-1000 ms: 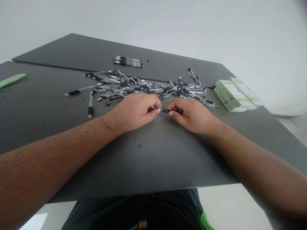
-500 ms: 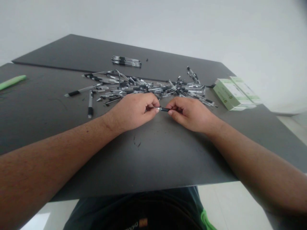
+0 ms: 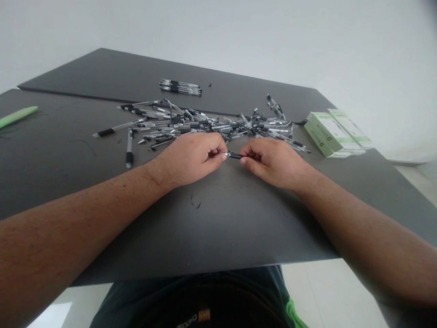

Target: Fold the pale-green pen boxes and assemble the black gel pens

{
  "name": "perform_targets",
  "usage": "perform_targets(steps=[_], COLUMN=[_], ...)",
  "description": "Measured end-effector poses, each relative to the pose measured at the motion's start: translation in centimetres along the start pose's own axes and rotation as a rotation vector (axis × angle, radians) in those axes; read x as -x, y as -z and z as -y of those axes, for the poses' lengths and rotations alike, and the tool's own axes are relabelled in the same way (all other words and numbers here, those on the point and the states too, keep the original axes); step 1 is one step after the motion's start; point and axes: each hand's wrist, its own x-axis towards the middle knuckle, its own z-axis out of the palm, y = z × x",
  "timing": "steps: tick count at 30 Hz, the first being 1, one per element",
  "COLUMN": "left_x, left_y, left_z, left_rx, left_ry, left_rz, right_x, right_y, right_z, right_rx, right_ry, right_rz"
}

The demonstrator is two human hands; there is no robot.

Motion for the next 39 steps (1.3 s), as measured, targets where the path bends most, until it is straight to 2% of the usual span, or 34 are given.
perform_targets(steps=[3,9,15,20,25,30,35,39], left_x=[0.03,0.06,0.07,0.08,0.04,0.02,0.04,0.02], left_y=[-0.02,-0.13,-0.07,-0.07,-0.04,0.08,0.07,-0.01], left_z=[0.04,0.02,0.01,-0.06,-0.10,-0.12,-0.09,0.03], left_rx=[0.002,0.009,0.023,0.014,0.015,0.005,0.008,0.016], left_ry=[-0.008,-0.018,-0.013,-0.027,-0.026,-0.014,-0.026,-0.035], left_rz=[-0.008,0.005,0.010,0.023,0.016,0.034,0.024,0.025], right_x=[0.03,-0.06,0.00,0.04,0.05,0.07,0.03,0.06], right_y=[0.05,0.17,0.12,0.08,0.16,0.19,0.18,0.15], right_z=[0.10,0.32,-0.05,-0.15,-0.08,-0.14,-0.24,-0.20], right_rx=[-0.002,-0.058,-0.019,-0.035,0.001,-0.030,0.005,-0.033], right_ry=[0.028,-0.043,0.033,-0.003,0.071,0.004,0.058,-0.004], right_rz=[0.014,-0.009,0.031,0.015,0.049,0.025,0.075,0.056])
